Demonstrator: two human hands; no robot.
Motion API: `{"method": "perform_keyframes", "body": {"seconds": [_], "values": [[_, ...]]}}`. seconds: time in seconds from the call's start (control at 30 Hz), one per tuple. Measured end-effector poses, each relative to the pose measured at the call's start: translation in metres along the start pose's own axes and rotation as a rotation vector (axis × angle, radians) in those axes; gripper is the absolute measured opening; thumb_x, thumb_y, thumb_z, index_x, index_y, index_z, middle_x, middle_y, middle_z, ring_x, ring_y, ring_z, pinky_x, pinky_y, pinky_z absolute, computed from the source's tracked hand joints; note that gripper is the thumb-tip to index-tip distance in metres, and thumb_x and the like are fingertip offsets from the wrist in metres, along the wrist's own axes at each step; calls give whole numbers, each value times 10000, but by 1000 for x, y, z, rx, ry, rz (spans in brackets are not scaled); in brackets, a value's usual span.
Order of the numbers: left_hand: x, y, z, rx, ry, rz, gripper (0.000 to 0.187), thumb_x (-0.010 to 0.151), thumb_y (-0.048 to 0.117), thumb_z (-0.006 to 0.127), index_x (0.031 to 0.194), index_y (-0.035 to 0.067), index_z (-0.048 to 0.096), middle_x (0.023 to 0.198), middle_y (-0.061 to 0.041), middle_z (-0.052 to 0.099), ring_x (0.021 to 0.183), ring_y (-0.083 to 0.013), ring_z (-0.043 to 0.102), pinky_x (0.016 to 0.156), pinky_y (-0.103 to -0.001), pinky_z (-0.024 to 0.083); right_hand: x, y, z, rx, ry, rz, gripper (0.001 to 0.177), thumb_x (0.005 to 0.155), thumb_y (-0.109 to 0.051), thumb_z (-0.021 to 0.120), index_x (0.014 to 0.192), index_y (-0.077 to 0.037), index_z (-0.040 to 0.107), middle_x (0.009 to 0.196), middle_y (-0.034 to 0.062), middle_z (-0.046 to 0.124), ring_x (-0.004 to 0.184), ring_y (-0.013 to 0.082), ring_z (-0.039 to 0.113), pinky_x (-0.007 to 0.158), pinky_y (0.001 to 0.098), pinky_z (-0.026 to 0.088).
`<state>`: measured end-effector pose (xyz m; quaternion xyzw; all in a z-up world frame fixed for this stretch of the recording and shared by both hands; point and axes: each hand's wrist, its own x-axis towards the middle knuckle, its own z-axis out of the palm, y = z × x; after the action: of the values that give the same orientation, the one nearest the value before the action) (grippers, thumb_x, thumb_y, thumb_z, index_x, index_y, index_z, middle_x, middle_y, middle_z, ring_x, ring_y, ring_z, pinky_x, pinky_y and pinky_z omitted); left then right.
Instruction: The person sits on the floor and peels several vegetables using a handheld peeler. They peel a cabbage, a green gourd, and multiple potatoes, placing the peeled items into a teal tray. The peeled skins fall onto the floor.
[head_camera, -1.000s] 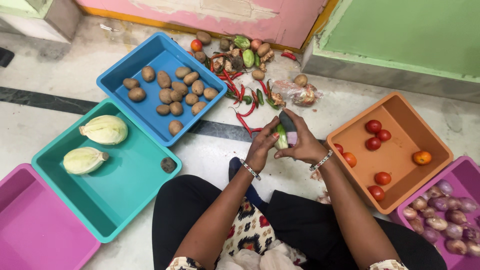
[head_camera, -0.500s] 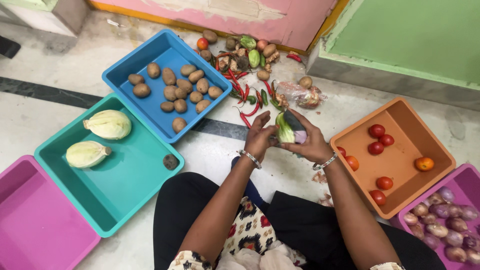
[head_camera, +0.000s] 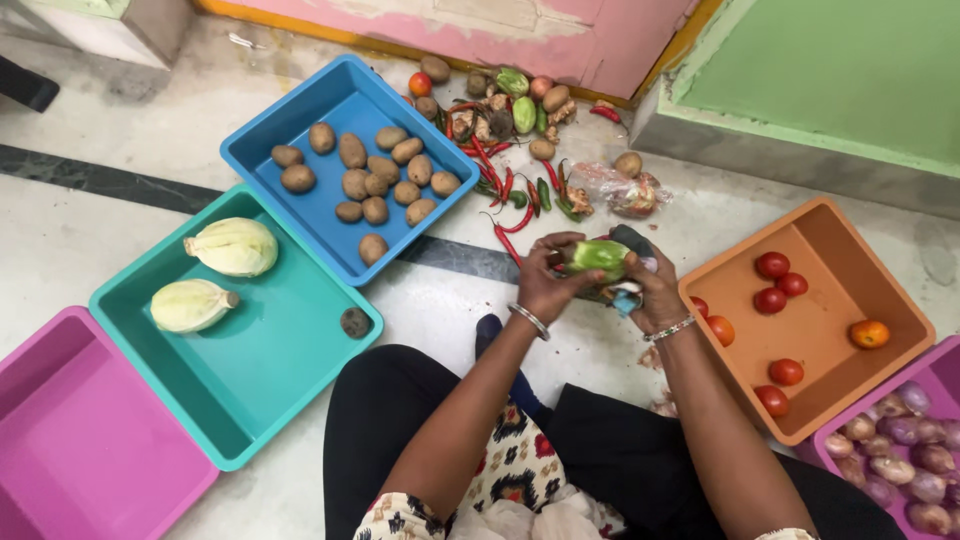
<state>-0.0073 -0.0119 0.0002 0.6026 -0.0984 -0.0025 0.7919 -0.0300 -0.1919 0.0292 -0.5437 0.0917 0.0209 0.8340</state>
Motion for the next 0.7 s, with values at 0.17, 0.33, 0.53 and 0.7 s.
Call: {"method": "perform_keyframes", "body": {"seconds": [0.17,0.33,0.53,0.7], "values": [[-14,15,10,270,-54,213,545,721,125,914,1213,90,682,1226,-64,666,1090,-192,675,888,-330,617,4,1,1,105,74,173,408,909,-361,720,1163,-52,643,1001,68,719,828,175,728,665,311,612],[-21,17,9,561,-110,463,601,672,197,935,1214,116,689,1205,-56,702,1103,-275,653,979,-395,541,10,30,-6,47,334,199,290,954,-341,733,1013,-62,682,859,47,691,638,152,648,444,294,471],[-17,4,2,624,-171,514,588,698,196,909,1231,112,677,1231,-49,704,1105,-277,637,1019,-402,514,11,33,-5,-196,404,226,378,964,-401,700,879,-34,696,685,36,636,470,146,527,361,314,378],[-20,4,2,746,-211,586,537,734,178,890,1232,128,695,1249,-32,697,1102,-295,619,1043,-393,512,6,40,-6,-503,574,187,485,951,-462,702,872,15,740,633,42,588,486,158,498,388,340,380]]}}
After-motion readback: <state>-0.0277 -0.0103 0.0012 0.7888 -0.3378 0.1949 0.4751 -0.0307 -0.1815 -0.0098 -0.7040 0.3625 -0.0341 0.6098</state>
